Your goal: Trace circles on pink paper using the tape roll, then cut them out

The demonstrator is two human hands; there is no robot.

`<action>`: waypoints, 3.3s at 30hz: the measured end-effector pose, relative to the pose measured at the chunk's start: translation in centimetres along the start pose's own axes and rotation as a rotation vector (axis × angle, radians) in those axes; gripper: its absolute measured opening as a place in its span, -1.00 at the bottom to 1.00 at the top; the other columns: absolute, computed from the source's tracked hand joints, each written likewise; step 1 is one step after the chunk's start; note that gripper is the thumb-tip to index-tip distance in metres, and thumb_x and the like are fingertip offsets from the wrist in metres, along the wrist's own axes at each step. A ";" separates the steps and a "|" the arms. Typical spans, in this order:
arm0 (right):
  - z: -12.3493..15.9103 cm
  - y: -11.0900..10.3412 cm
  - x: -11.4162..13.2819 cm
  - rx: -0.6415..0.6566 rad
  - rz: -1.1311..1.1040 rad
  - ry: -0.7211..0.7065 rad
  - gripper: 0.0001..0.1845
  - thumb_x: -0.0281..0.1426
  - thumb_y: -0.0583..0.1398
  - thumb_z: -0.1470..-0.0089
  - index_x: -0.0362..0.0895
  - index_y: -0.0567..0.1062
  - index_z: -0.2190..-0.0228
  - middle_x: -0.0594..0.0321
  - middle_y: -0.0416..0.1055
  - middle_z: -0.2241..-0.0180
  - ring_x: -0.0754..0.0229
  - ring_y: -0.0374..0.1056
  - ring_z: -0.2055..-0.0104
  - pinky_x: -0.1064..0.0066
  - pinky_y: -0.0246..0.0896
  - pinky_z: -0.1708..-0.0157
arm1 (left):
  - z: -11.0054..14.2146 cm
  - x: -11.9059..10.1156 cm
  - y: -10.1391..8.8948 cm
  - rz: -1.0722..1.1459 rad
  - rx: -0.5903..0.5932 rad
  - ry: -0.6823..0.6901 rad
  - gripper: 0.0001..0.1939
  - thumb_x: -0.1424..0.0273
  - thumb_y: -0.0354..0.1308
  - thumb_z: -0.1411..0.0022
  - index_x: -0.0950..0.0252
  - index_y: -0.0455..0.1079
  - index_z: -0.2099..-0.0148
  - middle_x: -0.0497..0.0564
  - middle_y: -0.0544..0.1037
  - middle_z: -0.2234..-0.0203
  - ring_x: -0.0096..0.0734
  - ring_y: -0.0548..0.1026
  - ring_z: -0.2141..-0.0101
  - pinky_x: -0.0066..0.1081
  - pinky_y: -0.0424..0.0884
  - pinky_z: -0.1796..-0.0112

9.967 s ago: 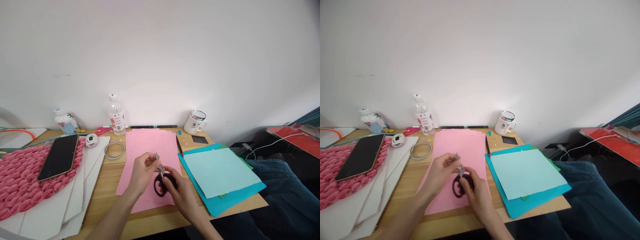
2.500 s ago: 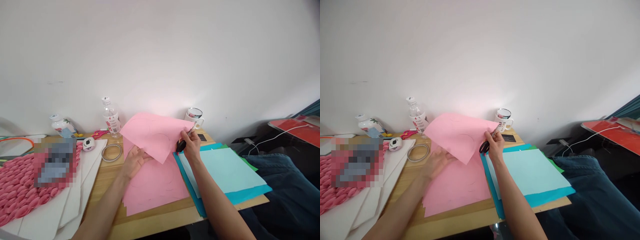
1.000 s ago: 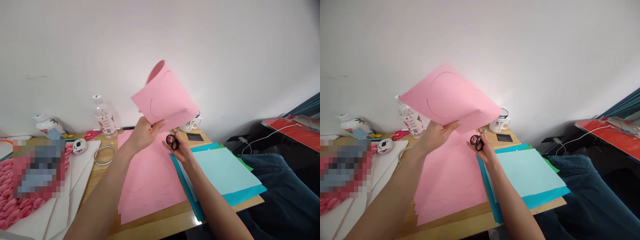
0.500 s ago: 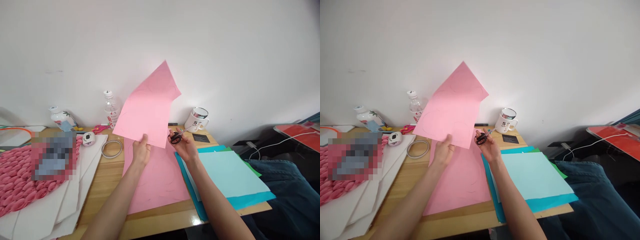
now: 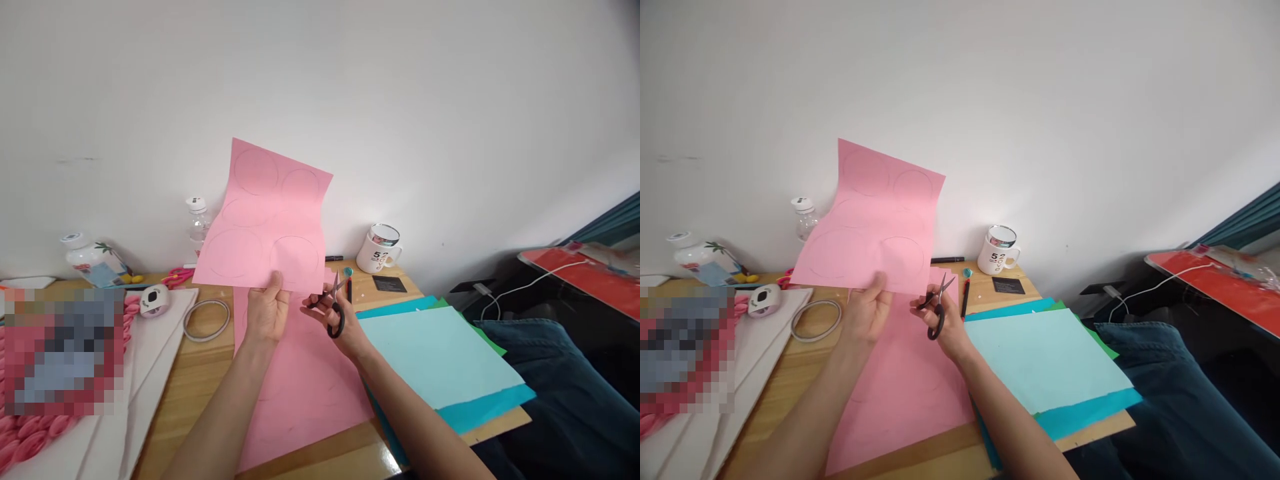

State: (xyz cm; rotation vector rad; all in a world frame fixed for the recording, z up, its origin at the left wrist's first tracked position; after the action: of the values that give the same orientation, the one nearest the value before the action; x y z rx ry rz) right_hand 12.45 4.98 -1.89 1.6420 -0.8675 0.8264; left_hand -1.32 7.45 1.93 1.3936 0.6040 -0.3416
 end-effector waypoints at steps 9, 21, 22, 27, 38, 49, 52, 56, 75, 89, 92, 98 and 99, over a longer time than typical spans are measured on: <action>0.9 2.7 -0.7 0.126 0.244 0.003 -0.52 -0.08 0.29 0.09 -0.08 0.37 0.20 0.30 0.33 0.45 0.27 0.23 0.43 0.42 0.14 0.41 | 0.0 2.3 0.0 -0.156 0.018 -0.038 -0.73 0.39 0.38 0.05 0.40 0.48 0.27 0.12 0.60 0.33 -0.22 0.53 0.14 -0.31 0.43 0.05; 0.6 1.7 -1.2 0.047 0.268 0.075 -0.58 -0.19 0.32 0.11 -0.08 0.43 0.20 0.35 0.29 0.48 0.27 0.19 0.41 0.42 0.13 0.37 | 0.3 2.3 -1.7 -0.434 -0.120 0.100 -0.71 0.36 0.41 0.16 0.35 0.44 0.36 0.02 0.57 0.41 -0.31 0.54 0.28 -0.40 0.46 0.25; 0.6 1.6 -1.1 0.037 0.269 0.077 -0.58 -0.19 0.32 0.11 -0.09 0.42 0.20 0.34 0.28 0.48 0.27 0.19 0.41 0.43 0.14 0.38 | 0.4 2.4 -1.6 -0.467 -0.124 0.099 -0.72 0.37 0.42 0.16 0.35 0.44 0.38 0.02 0.57 0.42 -0.30 0.54 0.29 -0.40 0.47 0.25; 0.5 0.8 -1.1 -0.032 0.225 0.059 -0.56 -0.18 0.31 0.10 -0.09 0.35 0.21 0.36 0.26 0.48 0.30 0.18 0.45 0.45 0.13 0.43 | 1.5 2.6 -1.2 -0.523 -0.149 0.084 -0.77 0.41 0.41 0.18 0.34 0.45 0.44 0.03 0.57 0.41 -0.27 0.54 0.26 -0.44 0.47 0.26; 1.5 1.5 -1.1 -0.135 0.220 0.055 -0.75 -0.27 0.28 0.09 -0.10 0.35 0.39 0.41 0.23 0.57 0.35 0.10 0.56 0.47 0.06 0.52 | 3.2 2.9 -2.6 -0.505 -0.182 0.006 -0.67 0.24 0.40 0.16 0.38 0.43 0.44 -0.02 0.50 0.57 -0.39 0.47 0.54 -0.49 0.37 0.59; 1.3 1.2 -0.2 -0.129 0.241 0.050 -0.68 -0.31 0.33 0.13 -0.10 0.30 0.41 0.39 0.28 0.54 0.33 0.16 0.49 0.46 0.09 0.46 | 2.9 3.2 -3.8 -0.518 -0.158 0.086 -0.63 0.30 0.40 0.15 0.35 0.47 0.27 0.07 0.57 0.26 -0.20 0.52 0.19 -0.31 0.48 0.18; 1.5 0.8 -0.9 -0.186 0.239 0.089 -0.70 -0.27 0.31 0.12 -0.09 0.32 0.39 0.42 0.26 0.59 0.33 0.15 0.55 0.45 0.07 0.50 | 2.9 3.4 -4.0 -0.540 -0.172 0.044 -0.64 0.25 0.39 0.14 0.38 0.45 0.34 0.07 0.56 0.36 -0.25 0.53 0.31 -0.38 0.49 0.37; 1.7 0.8 -0.9 -0.215 0.241 0.086 -0.66 -0.29 0.32 0.14 -0.08 0.27 0.38 0.45 0.25 0.59 0.34 0.14 0.54 0.46 0.04 0.51 | 3.0 3.2 -3.7 -0.542 -0.162 0.074 -0.63 0.24 0.39 0.14 0.38 0.45 0.31 0.05 0.54 0.39 -0.32 0.51 0.37 -0.41 0.48 0.38; 2.1 0.5 -0.7 -0.249 0.315 0.082 -0.63 -0.29 0.29 0.13 -0.07 0.16 0.48 0.50 0.15 0.62 0.35 0.08 0.55 0.48 0.03 0.52 | 4.4 3.5 -5.3 -0.660 -0.245 0.040 -0.67 0.22 0.39 0.22 0.31 0.35 0.53 -0.02 0.49 0.56 -0.19 0.52 0.34 -0.24 0.48 0.25; 1.6 0.7 0.8 -0.208 0.307 0.051 -0.57 -0.19 0.31 0.15 -0.06 0.18 0.41 0.42 0.22 0.53 0.31 0.14 0.49 0.45 0.07 0.50 | 4.5 2.3 -4.1 -0.755 -0.194 0.138 -0.65 0.21 0.38 0.19 0.33 0.42 0.40 0.08 0.55 0.37 -0.07 0.47 0.13 -0.12 0.33 -0.01; 1.7 0.6 0.7 -0.216 0.330 0.054 -0.57 -0.16 0.31 0.14 -0.06 0.17 0.42 0.43 0.21 0.55 0.32 0.12 0.51 0.46 0.04 0.53 | 4.7 2.0 -4.1 -0.794 -0.218 0.139 -0.67 0.18 0.37 0.19 0.32 0.40 0.47 0.05 0.54 0.43 -0.08 0.48 0.15 -0.14 0.33 0.00; 1.8 0.1 0.4 -0.253 0.351 0.100 -0.55 -0.18 0.33 0.19 -0.06 0.16 0.49 0.43 0.25 0.58 0.32 0.14 0.52 0.45 0.07 0.53 | 4.7 1.6 -3.2 -0.787 -0.192 0.134 -0.67 0.18 0.36 0.20 0.33 0.38 0.55 0.00 0.48 0.56 -0.21 0.49 0.34 -0.25 0.44 0.18; 1.9 0.0 0.3 -0.260 0.357 0.107 -0.56 -0.18 0.33 0.19 -0.06 0.16 0.49 0.43 0.26 0.59 0.31 0.17 0.52 0.45 0.07 0.53 | 4.7 1.5 -3.0 -0.785 -0.181 0.133 -0.68 0.18 0.35 0.19 0.33 0.39 0.55 -0.01 0.47 0.58 -0.25 0.48 0.40 -0.28 0.46 0.23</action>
State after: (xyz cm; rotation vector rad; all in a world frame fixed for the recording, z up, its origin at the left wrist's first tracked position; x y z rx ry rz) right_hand 12.77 3.13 -1.98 1.2234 -1.1592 0.9890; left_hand -0.83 2.57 -1.07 0.9616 1.2572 -0.7976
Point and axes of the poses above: each hand's wrist, its own z-axis away from the middle knuckle, its own y-axis out of the palm, x = y × z, the point moved 9 cm from there along -z, towards the middle knuckle
